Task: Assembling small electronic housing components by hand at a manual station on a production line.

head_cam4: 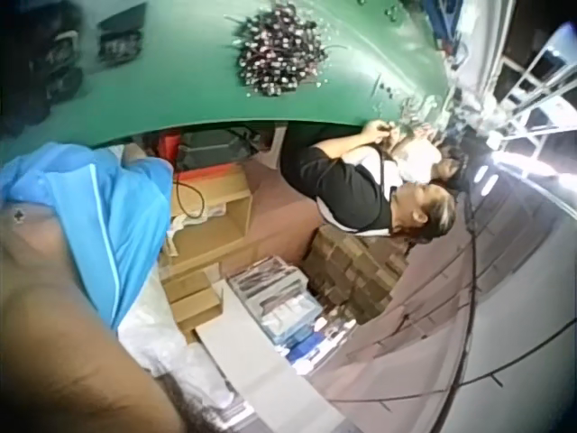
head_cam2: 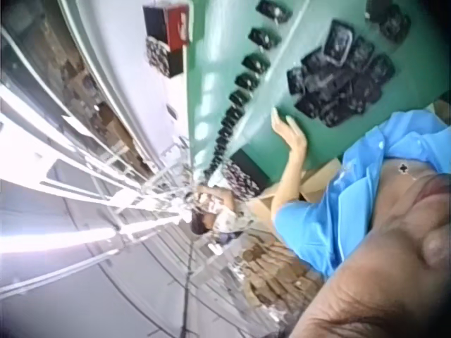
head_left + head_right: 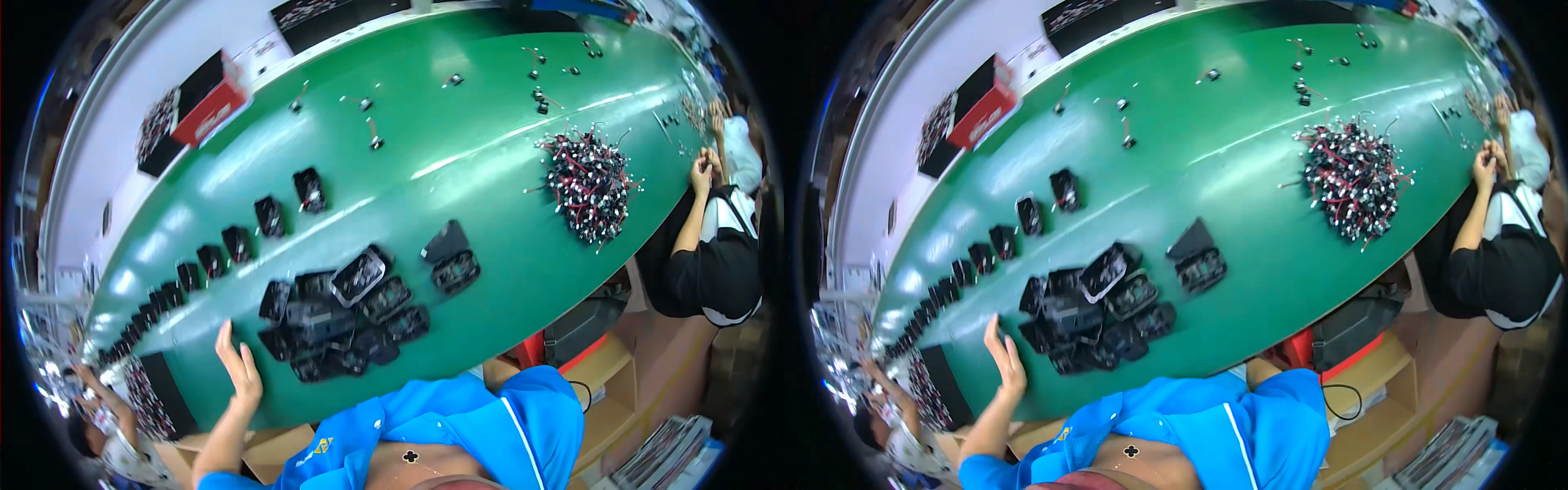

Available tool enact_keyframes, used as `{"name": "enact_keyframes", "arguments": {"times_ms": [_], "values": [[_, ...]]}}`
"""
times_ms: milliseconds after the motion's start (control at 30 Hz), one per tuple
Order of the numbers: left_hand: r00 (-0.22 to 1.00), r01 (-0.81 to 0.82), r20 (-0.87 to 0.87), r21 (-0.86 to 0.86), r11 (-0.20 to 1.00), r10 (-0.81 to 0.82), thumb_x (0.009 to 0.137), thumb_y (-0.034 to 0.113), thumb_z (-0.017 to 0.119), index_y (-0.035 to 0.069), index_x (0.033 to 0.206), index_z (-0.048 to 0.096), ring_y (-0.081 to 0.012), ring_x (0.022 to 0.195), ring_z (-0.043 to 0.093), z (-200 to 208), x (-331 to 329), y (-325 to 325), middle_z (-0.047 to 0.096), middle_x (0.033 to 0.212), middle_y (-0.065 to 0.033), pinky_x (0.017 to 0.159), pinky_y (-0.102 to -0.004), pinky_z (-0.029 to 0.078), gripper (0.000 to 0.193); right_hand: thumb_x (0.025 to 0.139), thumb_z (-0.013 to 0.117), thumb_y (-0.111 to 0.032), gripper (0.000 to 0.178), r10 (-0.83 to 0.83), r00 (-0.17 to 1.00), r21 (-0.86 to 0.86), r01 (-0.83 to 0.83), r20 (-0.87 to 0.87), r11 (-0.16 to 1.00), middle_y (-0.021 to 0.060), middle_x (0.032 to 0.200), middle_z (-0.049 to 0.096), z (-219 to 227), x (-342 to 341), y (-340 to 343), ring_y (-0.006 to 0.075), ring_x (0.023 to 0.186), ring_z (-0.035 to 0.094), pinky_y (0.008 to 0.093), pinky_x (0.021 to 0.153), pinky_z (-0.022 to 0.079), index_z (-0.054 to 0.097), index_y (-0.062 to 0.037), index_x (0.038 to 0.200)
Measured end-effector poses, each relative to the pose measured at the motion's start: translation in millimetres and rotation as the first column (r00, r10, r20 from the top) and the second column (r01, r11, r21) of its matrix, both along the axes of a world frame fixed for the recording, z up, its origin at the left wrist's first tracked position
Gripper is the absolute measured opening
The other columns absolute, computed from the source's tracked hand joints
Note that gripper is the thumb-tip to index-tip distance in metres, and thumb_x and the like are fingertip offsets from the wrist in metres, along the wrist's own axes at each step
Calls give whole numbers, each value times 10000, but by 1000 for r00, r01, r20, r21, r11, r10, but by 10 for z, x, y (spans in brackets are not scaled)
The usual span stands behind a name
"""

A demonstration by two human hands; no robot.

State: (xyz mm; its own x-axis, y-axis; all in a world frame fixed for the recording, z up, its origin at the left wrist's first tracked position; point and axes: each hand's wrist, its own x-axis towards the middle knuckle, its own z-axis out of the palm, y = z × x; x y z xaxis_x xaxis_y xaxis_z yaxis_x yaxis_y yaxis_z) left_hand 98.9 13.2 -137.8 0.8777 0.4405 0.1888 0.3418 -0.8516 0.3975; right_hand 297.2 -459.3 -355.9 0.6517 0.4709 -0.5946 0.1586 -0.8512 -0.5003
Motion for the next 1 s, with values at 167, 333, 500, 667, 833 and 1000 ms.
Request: {"name": "enact_keyframes", "arguments": {"times_ms": [167, 333, 500, 667, 833, 1000], "values": [[973, 170, 202, -314, 934, -110, 986, 136, 468, -6, 1289, 505, -245, 1134, 515, 191, 477, 126, 526, 1273, -147, 1011, -342, 380, 336, 956, 410, -547, 641, 162, 953, -16, -163, 255, 986, 134, 1345, 566, -728, -241, -141, 342, 1154, 583, 431, 989, 467, 473, -111, 1421], [952, 305, 168, -482, 821, -255, 936, 139, 583, 0, 1148, 611, -193, 890, 588, 444, 944, 179, 638, 1028, -89, 830, -292, 465, 256, 959, 412, -533, 604, 326, 904, -110, -307, 276, 945, 125, 1300, 594, -535, -94, -414, 334, 1126, 598, 426, 967, 474, 510, -102, 1370], [890, 327, -139, -470, 820, -435, 889, 122, 620, 0, 1080, 625, -174, 750, 579, 565, 1365, 290, 656, 895, -73, 692, -283, 478, 227, 974, 486, -428, 464, 552, 789, -12, -576, -270, 817, 104, 1116, 697, 2375, -178, -16, 286, 967, 659, 380, 870, 509, 658, -43, 1166], [787, 417, -299, -389, 822, -540, 847, 65, 625, 8, 1019, 630, -136, 685, 523, 690, 1593, 260, 614, 786, -54, 620, -260, 441, 181, 948, 588, -240, 244, 489, 734, 214, -633, 471, 744, 103, 1043, 691, 3826, 505, 834, 251, 922, 655, 361, 841, 517, 655, -37, 1065], [842, 405, -110, -518, 753, -528, 822, 31, 616, 8, 993, 622, -135, 672, 532, 495, 1563, 411, 626, 814, -61, 614, -263, 450, 173, 928, 606, -159, 205, 328, 600, 253, -683, 729, 685, 86, 1023, 685, 3928, 1914, 2511, 199, 856, 638, 323, 764, 520, 648, -21, 1073], [925, 378, 304, -804, 459, -229, 830, -15, 537, 39, 1033, 606, -127, 711, 535, 150, 1326, 375, 629, 889, -60, 625, -230, 432, 222, 896, 602, -117, 189, 286, 320, -8, -654, 903, 757, 67, 1066, 678, 3411, 2815, 3861, 251, 927, 650, 378, 837, 520, 658, -112, 1076]]}}
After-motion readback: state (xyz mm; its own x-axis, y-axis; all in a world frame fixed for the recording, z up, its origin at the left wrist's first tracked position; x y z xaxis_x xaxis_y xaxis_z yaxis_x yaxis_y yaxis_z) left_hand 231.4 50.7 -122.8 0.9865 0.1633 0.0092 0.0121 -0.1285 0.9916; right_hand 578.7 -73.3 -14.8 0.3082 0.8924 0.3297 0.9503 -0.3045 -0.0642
